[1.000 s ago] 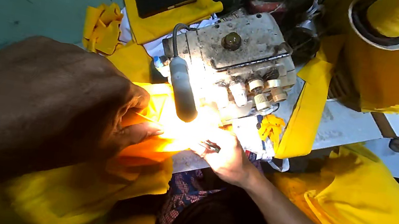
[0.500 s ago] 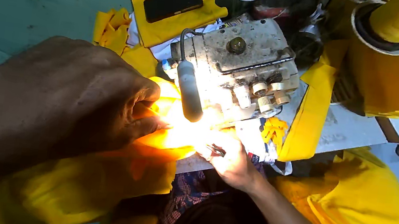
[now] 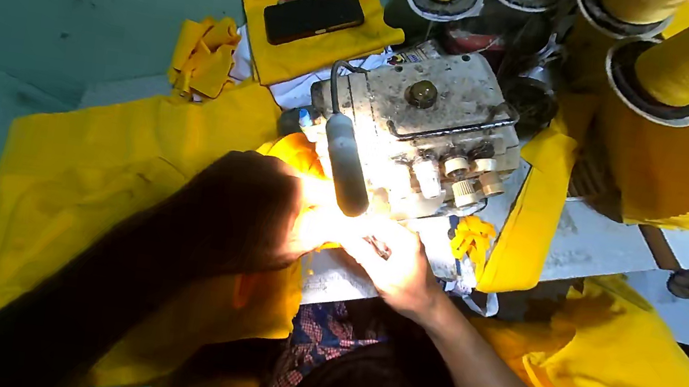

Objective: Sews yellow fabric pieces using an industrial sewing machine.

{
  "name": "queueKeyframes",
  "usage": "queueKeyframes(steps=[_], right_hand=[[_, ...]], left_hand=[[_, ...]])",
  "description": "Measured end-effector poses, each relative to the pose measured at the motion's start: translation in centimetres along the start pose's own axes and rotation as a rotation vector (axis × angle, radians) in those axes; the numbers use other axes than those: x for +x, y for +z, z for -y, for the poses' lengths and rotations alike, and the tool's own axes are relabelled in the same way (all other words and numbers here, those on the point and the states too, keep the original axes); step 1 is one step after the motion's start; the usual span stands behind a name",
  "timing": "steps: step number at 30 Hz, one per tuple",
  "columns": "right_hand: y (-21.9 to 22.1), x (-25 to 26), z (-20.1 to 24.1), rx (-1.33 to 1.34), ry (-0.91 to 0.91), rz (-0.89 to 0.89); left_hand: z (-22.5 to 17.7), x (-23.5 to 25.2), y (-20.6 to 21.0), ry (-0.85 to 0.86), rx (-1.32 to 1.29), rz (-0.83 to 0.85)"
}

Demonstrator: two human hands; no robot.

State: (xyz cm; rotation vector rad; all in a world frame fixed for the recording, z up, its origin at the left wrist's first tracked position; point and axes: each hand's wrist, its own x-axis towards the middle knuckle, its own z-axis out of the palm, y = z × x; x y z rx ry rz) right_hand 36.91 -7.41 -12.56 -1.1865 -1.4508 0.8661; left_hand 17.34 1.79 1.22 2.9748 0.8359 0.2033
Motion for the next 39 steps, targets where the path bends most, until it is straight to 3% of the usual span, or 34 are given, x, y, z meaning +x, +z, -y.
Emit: queueKeyframes(steps=[2, 6, 9, 12, 17, 22, 27, 30, 32, 35, 39], right_hand=[[0.2, 0.1, 0.0, -0.012, -0.011, 0.007], [0.3, -0.7, 1.0, -0.076, -0.002, 0.015], [-0.2, -1.8, 1.9, -0.254, -0.067, -0.006], [-0.4, -1.3, 3.1, -0.535, -0.098, -0.086], [0.5, 0.7, 3.7, -0.923, -0.122, -0.143], [1.9, 2.5, 2.8, -1.005, -0.291, -0.156], [1.2, 2.1, 3.3, -0.870, -0.267, -0.155], [-0.2, 0.7, 5.0, -0.771, -0.155, -0.135], [-1.5, -0.2, 5.9, -0.655, -0.175, -0.117], [-2.8, -1.1, 8.9, -0.341, -0.344, 0.032], [-1.4, -1.1, 14.6, -0.122, -0.570, 0.457]], left_hand=[[0.2, -0.5, 1.7, -0.090, -0.060, -0.012], [1.9, -1.9, 5.8, -0.438, -0.191, 0.077], [2.5, -3.7, 8.1, -0.639, -0.402, -0.126], [0.9, -4.7, 9.9, -0.709, -0.430, -0.388], [-1.3, -6.6, 11.5, -0.602, -0.290, -0.636], [-2.5, -6.9, 11.2, -0.475, -0.120, -0.666], [-2.4, -8.1, 10.3, -0.451, -0.108, -0.660], [-2.0, -10.4, 7.7, -0.352, -0.101, -0.576], [-2.2, -12.4, 4.9, -0.260, -0.077, -0.526], [-2.7, -15.9, 0.1, -0.157, -0.068, -0.449], [-2.5, -17.8, -4.2, -0.019, -0.169, -0.449]])
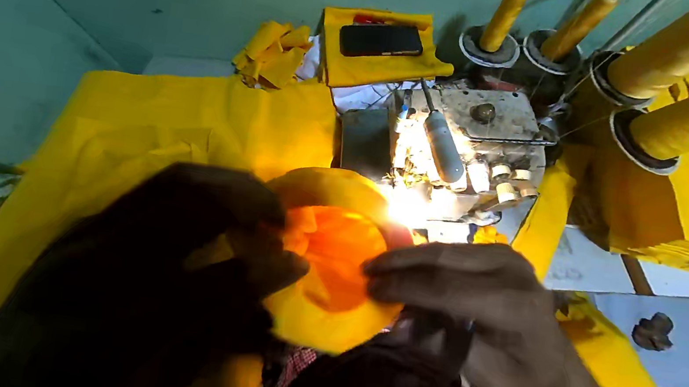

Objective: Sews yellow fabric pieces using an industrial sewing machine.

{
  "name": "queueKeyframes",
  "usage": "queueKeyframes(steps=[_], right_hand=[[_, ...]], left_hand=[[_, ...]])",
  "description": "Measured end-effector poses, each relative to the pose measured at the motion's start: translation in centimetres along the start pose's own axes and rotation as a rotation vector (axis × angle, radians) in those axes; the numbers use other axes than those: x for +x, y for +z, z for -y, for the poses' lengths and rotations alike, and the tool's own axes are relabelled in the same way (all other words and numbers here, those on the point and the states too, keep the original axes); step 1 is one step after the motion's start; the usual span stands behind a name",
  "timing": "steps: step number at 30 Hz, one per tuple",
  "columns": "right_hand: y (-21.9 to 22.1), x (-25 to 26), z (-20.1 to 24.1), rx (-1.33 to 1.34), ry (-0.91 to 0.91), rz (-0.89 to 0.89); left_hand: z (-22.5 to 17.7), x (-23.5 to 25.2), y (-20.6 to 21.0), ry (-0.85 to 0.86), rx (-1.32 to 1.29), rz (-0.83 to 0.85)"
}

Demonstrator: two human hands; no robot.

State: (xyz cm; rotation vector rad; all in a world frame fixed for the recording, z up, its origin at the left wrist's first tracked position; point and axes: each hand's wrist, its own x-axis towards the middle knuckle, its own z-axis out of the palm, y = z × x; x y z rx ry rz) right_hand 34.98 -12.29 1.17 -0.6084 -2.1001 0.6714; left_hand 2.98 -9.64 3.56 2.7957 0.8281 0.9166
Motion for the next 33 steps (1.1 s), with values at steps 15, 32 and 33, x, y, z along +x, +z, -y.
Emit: queueKeyframes(steps=[15, 32, 33], right_hand=[[5.5, -5.9, -11.3, -0.300, 0.458, -0.048], [8.0, -5.6, -10.8, -0.369, 0.579, -0.387], [8.0, -5.6, -10.6, -0.382, 0.583, -0.398]], left_hand=[[6.2, -6.8, 6.3, -0.229, 0.120, 0.081], [4.3, -5.8, 5.1, -0.252, 0.109, 0.037], [4.0, -5.5, 5.1, -0.272, 0.159, 0.059]])
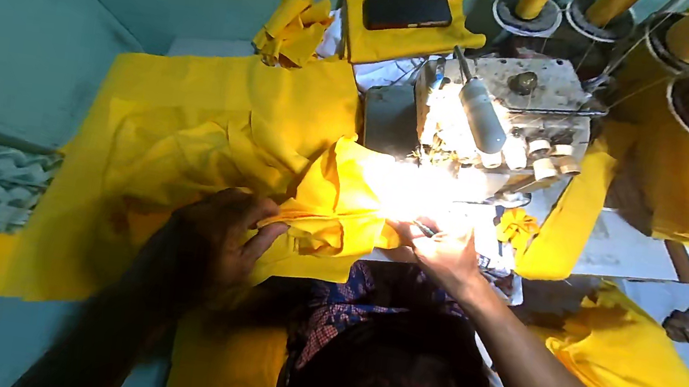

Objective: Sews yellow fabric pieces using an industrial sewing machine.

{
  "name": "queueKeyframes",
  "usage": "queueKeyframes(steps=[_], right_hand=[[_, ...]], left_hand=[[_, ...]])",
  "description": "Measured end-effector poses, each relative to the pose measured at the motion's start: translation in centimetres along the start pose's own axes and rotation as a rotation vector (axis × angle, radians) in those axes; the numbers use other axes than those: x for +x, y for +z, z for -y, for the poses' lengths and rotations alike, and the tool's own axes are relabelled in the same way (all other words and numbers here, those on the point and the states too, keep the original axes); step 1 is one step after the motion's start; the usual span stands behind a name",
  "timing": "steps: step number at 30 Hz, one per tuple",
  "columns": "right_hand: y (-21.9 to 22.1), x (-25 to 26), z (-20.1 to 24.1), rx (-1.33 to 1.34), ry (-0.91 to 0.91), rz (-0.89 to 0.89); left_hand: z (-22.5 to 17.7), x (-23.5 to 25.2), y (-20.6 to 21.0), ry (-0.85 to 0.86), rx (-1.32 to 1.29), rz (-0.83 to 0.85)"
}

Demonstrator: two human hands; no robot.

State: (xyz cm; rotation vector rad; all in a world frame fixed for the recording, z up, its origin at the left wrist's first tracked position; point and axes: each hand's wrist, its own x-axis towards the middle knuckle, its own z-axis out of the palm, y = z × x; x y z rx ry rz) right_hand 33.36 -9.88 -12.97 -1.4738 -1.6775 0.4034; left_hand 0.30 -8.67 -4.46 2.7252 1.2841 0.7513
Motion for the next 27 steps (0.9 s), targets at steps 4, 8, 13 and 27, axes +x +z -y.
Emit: queueKeyframes(steps=[4, 8, 13, 27], right_hand=[[0.0, -0.4, 0.5, 0.022, 0.009, -0.076], [0.0, -0.9, 0.7, 0.171, 0.139, -0.108], [0.3, -1.3, 2.4, 0.357, 0.264, -0.034], [-2.2, 0.5, 3.4, 0.284, 0.289, -0.097]], left_hand=[[-0.3, 1.3, 0.1, -0.013, 0.090, 0.015], [-0.3, 3.6, 0.4, -0.114, -0.300, -0.062], [-4.4, 10.6, 2.9, -0.582, -0.949, -0.362], [-5.5, 21.9, 3.6, 0.148, 0.136, -0.112]])
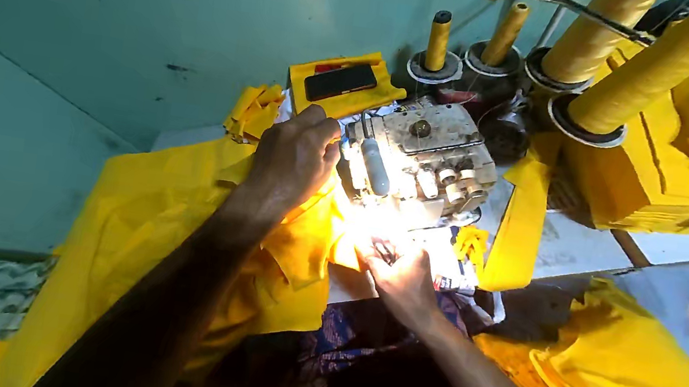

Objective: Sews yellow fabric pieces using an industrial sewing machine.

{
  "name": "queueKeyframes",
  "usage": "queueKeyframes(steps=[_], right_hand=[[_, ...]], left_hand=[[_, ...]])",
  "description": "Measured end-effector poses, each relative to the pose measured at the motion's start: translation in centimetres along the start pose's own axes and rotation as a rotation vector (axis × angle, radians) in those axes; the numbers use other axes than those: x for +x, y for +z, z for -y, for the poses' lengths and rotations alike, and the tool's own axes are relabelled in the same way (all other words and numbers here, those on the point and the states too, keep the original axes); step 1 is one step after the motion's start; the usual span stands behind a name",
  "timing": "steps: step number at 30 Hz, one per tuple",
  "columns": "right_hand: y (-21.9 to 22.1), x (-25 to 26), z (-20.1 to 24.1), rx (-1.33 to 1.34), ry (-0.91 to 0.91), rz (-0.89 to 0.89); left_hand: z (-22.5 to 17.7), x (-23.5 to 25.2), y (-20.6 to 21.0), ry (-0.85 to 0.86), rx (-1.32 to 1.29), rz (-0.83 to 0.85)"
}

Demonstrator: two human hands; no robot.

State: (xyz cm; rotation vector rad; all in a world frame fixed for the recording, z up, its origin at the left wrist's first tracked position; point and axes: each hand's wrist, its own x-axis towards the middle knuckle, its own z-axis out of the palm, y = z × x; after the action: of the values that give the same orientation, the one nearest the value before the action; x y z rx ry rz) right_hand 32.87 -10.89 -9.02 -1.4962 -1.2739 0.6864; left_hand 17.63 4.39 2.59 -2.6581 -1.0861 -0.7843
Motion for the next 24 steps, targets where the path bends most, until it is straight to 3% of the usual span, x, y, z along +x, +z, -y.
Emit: queueKeyframes(steps=[5, 10, 13, 15, 17, 21, 24], right_hand=[[-0.5, -0.1, -0.2, 0.164, -0.024, -0.074], [-0.5, 0.6, 1.7, 0.267, -0.021, -0.072], [-0.7, 1.2, 2.6, 0.360, -0.049, 0.097], [-1.4, 1.0, 2.7, 0.392, -0.121, 0.190], [-2.7, 0.3, 2.4, 0.291, -0.194, 0.234], [-4.3, -1.3, 0.5, 0.236, -0.160, 0.269], [-3.9, -2.1, -1.5, 0.409, 0.117, 0.200]], left_hand=[[-1.1, -1.6, -1.5, 0.042, -0.029, -0.020], [-3.4, -4.2, -3.1, -0.084, -0.218, -0.094], [-4.3, -6.3, -4.2, -0.157, -0.441, 0.072], [-3.2, -7.7, -5.0, -0.070, -0.510, 0.306], [-1.5, -8.9, -5.2, 0.046, -0.414, 0.492], [2.4, -9.5, -5.2, 0.057, -0.171, 0.498], [3.9, -8.2, -4.6, -0.060, -0.588, 0.482]])
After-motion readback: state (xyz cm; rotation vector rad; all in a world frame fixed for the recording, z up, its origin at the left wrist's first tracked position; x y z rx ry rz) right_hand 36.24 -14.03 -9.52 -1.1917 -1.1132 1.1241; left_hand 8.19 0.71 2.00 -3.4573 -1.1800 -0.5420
